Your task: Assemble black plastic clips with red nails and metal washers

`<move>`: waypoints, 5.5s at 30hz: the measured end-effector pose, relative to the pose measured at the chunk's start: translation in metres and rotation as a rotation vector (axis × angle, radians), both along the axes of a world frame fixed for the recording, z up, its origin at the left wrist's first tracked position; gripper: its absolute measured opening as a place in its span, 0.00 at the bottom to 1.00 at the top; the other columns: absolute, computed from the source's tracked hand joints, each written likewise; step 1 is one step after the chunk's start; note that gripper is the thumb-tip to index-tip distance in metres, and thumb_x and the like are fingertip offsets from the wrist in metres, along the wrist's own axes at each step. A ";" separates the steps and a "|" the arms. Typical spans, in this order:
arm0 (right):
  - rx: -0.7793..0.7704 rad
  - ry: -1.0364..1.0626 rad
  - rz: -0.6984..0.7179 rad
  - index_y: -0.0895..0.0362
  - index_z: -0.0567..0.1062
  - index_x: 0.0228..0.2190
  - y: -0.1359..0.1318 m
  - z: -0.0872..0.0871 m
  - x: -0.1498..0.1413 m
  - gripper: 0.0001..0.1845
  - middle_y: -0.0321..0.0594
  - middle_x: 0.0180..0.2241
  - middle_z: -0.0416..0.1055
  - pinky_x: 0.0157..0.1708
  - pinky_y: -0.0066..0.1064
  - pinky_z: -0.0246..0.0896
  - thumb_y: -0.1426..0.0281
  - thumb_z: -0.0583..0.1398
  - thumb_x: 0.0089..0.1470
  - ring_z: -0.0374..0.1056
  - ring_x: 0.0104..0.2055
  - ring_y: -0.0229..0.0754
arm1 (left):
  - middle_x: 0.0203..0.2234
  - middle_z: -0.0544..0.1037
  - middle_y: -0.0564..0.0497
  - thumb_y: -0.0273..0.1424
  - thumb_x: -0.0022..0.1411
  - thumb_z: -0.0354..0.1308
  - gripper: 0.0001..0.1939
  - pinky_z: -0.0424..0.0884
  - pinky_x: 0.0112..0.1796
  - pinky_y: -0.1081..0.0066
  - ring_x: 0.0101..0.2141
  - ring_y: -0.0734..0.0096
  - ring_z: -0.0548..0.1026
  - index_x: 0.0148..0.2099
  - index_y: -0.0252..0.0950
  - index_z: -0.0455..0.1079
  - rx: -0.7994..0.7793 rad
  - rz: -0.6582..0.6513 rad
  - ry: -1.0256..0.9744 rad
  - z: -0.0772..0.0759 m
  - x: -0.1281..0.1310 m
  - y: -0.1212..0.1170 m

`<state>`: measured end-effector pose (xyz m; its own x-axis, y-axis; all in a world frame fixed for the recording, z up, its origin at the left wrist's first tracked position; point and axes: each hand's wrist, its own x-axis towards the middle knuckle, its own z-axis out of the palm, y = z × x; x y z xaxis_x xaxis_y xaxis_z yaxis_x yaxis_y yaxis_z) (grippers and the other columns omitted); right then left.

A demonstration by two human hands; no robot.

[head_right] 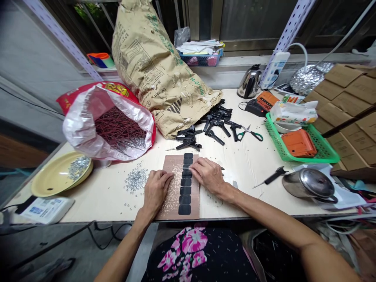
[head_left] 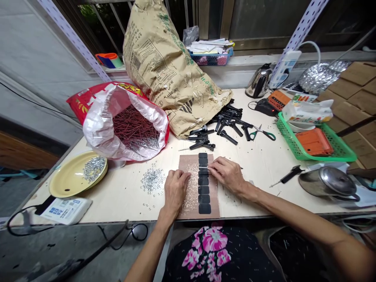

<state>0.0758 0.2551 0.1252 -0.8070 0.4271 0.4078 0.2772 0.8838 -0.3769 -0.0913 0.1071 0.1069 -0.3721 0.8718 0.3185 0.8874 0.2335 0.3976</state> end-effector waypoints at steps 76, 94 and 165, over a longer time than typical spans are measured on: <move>0.076 0.023 -0.126 0.55 0.73 0.37 -0.038 0.024 -0.015 0.10 0.37 0.31 0.72 0.32 0.28 0.52 0.68 0.52 0.61 0.66 0.32 0.37 | 0.24 0.76 0.51 0.28 0.41 0.72 0.14 0.76 0.29 0.79 0.23 0.79 0.73 0.29 0.29 0.72 0.408 0.242 -1.831 0.032 0.020 0.025; 0.128 0.027 -0.157 0.55 0.73 0.37 -0.037 0.020 -0.014 0.12 0.37 0.32 0.72 0.32 0.29 0.51 0.67 0.51 0.63 0.66 0.33 0.37 | 0.23 0.77 0.51 0.32 0.37 0.73 0.17 0.76 0.29 0.76 0.21 0.80 0.73 0.29 0.28 0.74 0.424 0.238 -1.714 0.029 0.025 0.030; -0.209 0.070 -0.169 0.53 0.73 0.35 -0.040 0.018 -0.022 0.09 0.34 0.34 0.74 0.30 0.24 0.56 0.65 0.54 0.61 0.70 0.34 0.35 | 0.20 0.74 0.52 0.26 0.47 0.69 0.10 0.73 0.23 0.82 0.19 0.82 0.70 0.30 0.27 0.73 0.346 0.237 -1.917 0.031 0.018 0.031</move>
<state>0.0539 0.2151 0.1427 -0.6901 0.6338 0.3493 0.3807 0.7284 -0.5696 -0.0728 0.1383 0.1384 -0.4571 0.7599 -0.4621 -0.7296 -0.0233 0.6835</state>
